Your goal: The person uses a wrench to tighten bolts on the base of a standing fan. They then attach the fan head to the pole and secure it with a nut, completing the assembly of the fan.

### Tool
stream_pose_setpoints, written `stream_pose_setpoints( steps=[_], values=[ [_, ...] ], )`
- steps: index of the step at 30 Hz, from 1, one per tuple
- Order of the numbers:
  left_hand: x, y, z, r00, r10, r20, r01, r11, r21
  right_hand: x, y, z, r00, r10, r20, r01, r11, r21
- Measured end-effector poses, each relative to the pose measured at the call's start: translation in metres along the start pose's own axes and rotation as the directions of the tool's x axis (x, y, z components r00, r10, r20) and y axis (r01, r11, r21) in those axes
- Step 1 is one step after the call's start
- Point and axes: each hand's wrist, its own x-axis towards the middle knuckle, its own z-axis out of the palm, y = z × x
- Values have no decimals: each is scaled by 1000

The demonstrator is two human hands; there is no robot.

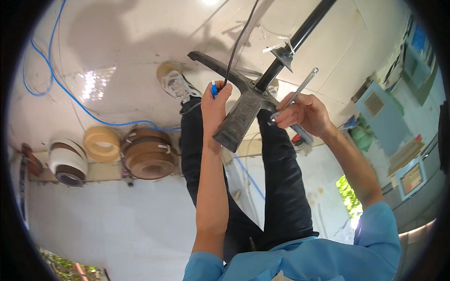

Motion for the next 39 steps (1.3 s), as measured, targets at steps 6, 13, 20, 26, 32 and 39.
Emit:
stream_pose_setpoints(
  steps=[6, 13, 20, 26, 32, 39],
  values=[
    [6, 31, -37, 982, 182, 57, -183, 816, 549, -63, 65, 32, 970, -184, -158, 242, 772, 588],
    [42, 139, -105, 837, 511, 198, -251, 36, 967, -55, 98, 91, 827, -348, -442, 532, 738, 415],
    [-69, 199, -210, 933, 358, 33, 60, -246, 967, -46, 115, 106, 676, -495, -546, 723, 590, 360],
    [-231, 179, -311, 953, 299, -52, 17, 121, 993, -39, 153, 127, 551, -600, -580, 827, 484, 286],
    [-273, 218, -277, 978, 188, -92, 111, -93, 989, -72, 169, 148, 583, -553, -595, 724, 686, 71],
    [-198, 319, -145, 940, 332, 79, -39, -123, 992, -82, 146, 191, 715, -346, -608, 622, 711, 328]
  ],
)
